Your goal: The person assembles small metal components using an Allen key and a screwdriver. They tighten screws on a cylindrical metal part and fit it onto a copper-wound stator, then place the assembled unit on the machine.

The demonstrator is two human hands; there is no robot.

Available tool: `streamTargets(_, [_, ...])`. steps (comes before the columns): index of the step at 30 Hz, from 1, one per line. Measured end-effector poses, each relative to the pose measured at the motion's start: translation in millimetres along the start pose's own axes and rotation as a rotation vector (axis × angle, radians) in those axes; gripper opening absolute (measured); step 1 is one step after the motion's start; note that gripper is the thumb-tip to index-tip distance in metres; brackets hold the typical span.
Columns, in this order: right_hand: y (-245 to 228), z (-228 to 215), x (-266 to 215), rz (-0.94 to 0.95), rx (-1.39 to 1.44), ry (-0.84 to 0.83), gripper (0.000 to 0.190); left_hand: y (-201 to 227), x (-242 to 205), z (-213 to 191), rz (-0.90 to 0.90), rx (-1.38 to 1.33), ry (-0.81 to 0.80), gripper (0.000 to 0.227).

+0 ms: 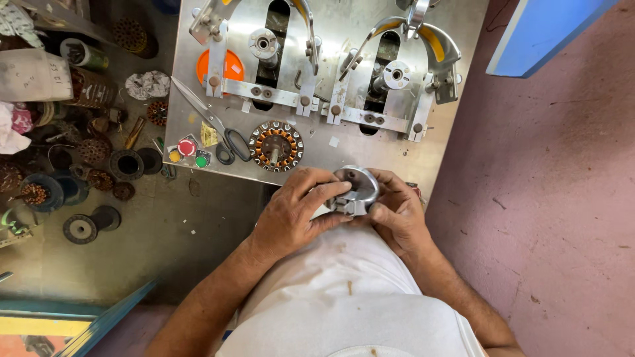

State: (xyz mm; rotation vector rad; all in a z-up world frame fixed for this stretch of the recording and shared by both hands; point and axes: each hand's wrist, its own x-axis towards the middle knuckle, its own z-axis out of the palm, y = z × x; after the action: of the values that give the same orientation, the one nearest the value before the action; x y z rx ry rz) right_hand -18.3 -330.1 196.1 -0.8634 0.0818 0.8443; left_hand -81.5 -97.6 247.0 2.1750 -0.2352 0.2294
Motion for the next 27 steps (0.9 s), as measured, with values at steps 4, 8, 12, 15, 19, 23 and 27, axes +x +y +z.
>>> streamTargets(4, [-8.6, 27.1, 6.1, 0.074, -0.122, -0.122, 0.094, -6.9, -16.8, -6.1, -0.105, 0.014, 0.142, 0.052])
streamTargets(8, [-16.8, 39.6, 12.4, 0.190, -0.139, -0.264, 0.102, -19.0, -40.6, -9.8, -0.316, -0.146, 0.228, 0.047])
streamTargets(12, [-31.6, 51.7, 10.8, 0.279, -0.223, -0.462, 0.096, -44.9, -71.3, 1.8, -0.577, -0.496, 0.305, 0.039])
streamTargets(15, [-42.1, 60.8, 10.4, 0.205, -0.446, -0.637, 0.087, -62.4, -88.4, 13.1, -0.670, -0.715, 0.331, 0.044])
streamTargets(19, [-48.3, 64.6, 3.8, -0.029, -0.891, -0.719, 0.075, -72.1, -83.3, 19.6, -0.771, -0.707, 0.294, 0.064])
streamTargets(23, [-44.0, 37.5, -3.3, -0.077, -0.838, -0.543, 0.057, -76.3, -69.6, 26.9, -0.831, -0.820, 0.343, 0.069])
streamTargets(27, [-37.0, -47.9, 11.4, -0.192, -0.960, 0.184, 0.023, -75.2, -55.0, 31.8, -0.879, -0.989, 0.402, 0.069])
